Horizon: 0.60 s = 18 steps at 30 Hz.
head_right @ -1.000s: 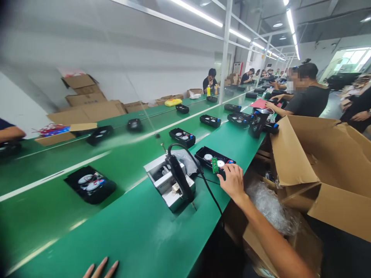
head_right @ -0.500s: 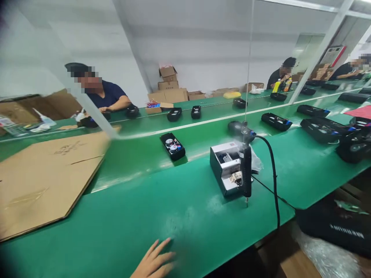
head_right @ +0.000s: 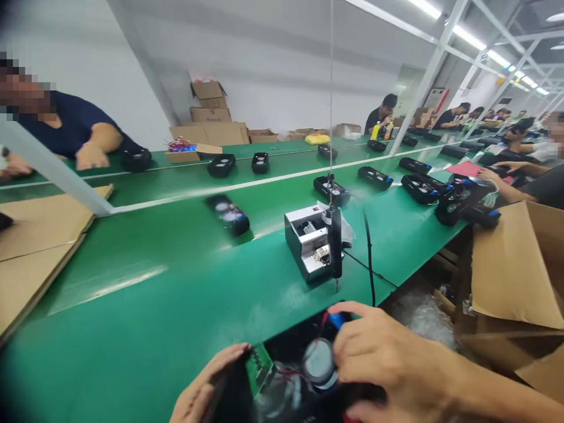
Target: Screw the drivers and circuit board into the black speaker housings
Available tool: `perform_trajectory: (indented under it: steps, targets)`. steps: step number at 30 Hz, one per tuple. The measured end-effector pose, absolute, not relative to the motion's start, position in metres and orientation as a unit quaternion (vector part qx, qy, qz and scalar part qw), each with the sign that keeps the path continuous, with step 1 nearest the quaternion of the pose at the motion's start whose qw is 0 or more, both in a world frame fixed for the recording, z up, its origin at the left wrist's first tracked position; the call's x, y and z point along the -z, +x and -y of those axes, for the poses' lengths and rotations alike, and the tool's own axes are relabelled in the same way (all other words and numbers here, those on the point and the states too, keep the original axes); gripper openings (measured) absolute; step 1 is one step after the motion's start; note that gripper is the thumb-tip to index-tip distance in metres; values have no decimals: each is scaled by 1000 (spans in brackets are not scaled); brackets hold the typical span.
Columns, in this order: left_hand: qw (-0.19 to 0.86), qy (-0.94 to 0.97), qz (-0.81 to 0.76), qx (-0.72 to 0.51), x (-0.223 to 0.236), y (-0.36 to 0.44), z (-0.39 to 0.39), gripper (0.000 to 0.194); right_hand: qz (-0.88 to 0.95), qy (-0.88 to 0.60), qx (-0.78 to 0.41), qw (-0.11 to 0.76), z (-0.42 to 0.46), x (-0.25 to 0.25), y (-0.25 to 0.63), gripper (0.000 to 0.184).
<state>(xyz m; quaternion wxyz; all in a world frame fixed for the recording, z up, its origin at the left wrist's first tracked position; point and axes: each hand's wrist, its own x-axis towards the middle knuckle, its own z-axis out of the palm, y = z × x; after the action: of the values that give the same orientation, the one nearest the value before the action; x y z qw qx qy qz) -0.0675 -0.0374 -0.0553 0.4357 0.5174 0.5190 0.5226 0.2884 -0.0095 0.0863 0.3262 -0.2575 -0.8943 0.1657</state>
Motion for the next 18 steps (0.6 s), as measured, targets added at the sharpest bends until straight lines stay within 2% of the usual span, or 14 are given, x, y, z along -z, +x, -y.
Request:
perform_trajectory:
  steps: [1, 4, 9, 14, 18]
  targets:
    - [443, 454, -545, -548, 49, -67, 44, 58, 934, -191, -195, 232, -7, -82, 276, 15]
    - [399, 340, -606, -598, 40, -65, 64, 56, 935, -101, -197, 277, -43, -46, 243, 15]
    - [301, 351, -661, -592, 54, -77, 78, 45, 920, -103, -169, 339, -56, 22, 214, 11]
    - [288, 373, -671, -573, 64, -83, 82, 45, 890, -162, -254, 343, -39, 8, 217, 25]
    - [262, 388, -669, -577, 65, -80, 83, 40, 857, -191, -283, 386, -22, -10, 202, 54]
